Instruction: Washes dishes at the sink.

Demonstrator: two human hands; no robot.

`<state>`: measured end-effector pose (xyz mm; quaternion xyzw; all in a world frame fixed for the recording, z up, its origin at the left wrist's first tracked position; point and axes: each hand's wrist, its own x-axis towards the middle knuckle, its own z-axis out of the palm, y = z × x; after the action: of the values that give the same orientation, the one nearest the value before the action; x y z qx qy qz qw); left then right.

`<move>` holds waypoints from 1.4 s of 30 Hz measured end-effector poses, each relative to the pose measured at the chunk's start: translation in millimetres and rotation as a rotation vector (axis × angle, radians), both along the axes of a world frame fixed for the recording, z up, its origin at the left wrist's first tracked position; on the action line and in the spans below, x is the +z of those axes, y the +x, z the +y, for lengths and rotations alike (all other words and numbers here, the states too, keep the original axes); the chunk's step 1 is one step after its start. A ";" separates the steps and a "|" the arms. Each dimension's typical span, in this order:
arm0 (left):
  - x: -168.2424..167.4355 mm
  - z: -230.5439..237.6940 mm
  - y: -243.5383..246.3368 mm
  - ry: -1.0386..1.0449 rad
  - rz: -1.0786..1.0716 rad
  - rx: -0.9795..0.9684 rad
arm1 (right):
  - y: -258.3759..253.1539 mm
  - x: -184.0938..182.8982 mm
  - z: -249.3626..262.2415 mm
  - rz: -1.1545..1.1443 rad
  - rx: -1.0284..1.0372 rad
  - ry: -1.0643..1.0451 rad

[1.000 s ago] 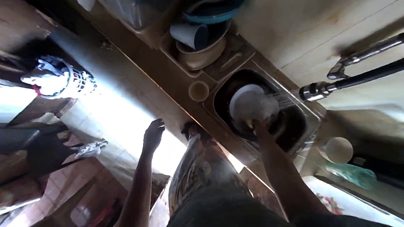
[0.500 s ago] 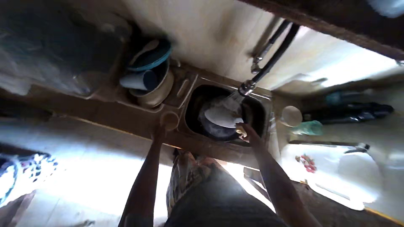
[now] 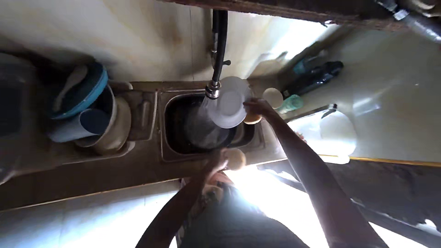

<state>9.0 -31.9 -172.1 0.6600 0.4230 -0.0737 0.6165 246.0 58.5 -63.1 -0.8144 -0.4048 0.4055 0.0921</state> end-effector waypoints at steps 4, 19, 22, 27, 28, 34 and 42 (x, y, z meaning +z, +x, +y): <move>-20.6 -24.1 84.4 0.010 -0.066 -0.101 | 0.5 -1.0 -15.9 0.134 -0.147 -0.023; -8.3 -7.4 -16.9 -0.070 -0.093 0.084 | -32.4 -105.6 -25.1 0.043 0.195 -0.249; 45.4 20.6 -116.3 0.165 0.043 0.469 | -35.3 -115.9 -32.3 -0.088 0.224 -0.242; 101.0 119.3 -249.2 0.892 0.332 0.830 | -57.8 -106.9 -46.0 0.031 0.043 -0.107; 99.1 141.5 -267.7 0.984 0.406 0.781 | -66.4 -105.1 -48.6 0.093 0.010 -0.087; 102.3 231.7 -280.7 0.798 0.651 0.458 | -125.5 -95.7 -64.0 0.184 0.090 -0.121; 127.8 142.2 -221.8 1.113 0.378 0.099 | -135.3 -71.8 -84.0 0.452 0.039 0.171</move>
<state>-212.8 110.3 -44.3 0.8391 0.5308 0.0720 0.0943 110.8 -25.5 -134.9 -0.6843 -0.4223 0.5434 0.2410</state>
